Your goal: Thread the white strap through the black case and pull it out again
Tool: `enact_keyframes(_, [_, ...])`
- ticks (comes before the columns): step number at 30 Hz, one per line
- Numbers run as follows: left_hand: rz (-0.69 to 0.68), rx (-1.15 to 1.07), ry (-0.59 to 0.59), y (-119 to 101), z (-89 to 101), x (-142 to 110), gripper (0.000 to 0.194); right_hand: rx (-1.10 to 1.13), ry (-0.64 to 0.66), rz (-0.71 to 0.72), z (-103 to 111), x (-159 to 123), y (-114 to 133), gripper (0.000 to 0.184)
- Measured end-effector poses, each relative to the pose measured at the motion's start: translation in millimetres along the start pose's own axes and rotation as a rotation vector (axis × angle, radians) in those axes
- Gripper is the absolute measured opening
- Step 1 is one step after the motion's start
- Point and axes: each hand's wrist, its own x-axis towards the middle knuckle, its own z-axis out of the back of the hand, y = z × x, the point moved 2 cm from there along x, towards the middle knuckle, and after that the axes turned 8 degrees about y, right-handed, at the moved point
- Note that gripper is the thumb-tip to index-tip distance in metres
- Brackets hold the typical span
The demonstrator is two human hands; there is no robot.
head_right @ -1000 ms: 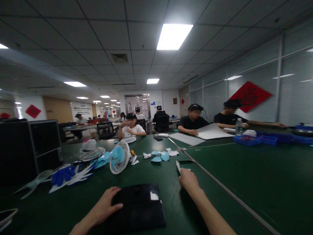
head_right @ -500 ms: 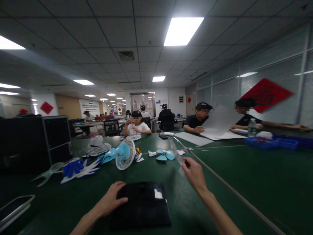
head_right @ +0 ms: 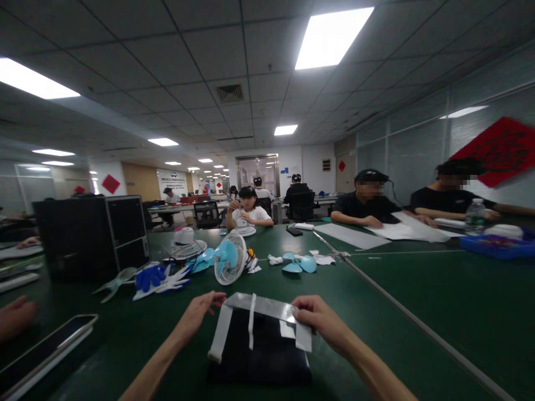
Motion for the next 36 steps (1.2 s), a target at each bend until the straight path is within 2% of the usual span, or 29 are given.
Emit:
enact_keyframes(4, [0.009,0.048,0.084,-17.0,-12.7,-6.7,0.064,-0.034,0.000,-0.060,-4.1,-0.5,2.3,0.034])
enact_keyframes(7, [0.043,0.043,0.119,-27.5,-15.1,-12.1,0.056,-0.032,0.003,-0.083,-4.9,-1.2,3.0,0.032])
enact_keyframes(10, [0.104,-0.026,0.206,-32.3,-16.8,-16.8,0.048,-0.039,0.002,-0.104,-1.9,-1.2,0.6,0.030])
enact_keyframes(14, [0.207,-0.107,0.398,-30.4,-22.5,-22.6,0.036,-0.083,0.053,-0.157,3.0,-2.7,-3.6,0.023])
enact_keyframes(20, [0.344,-0.031,0.600,-15.6,-29.2,-26.6,0.029,-0.182,0.199,-0.258,-0.2,-4.1,-12.4,0.008])
enact_keyframes(24, [0.421,0.030,0.637,-6.2,-30.5,-25.7,0.028,-0.257,0.198,-0.290,-4.2,0.5,-22.4,0.010])
enact_keyframes(28, [0.451,0.119,0.624,-2.9,-29.7,-24.8,0.025,-0.359,0.169,-0.295,-7.3,4.9,-28.6,0.013])
enact_keyframes(36, [0.476,0.267,0.590,-3.5,-27.6,-23.7,0.019,-0.467,0.166,-0.286,-9.9,4.4,-26.6,0.013])
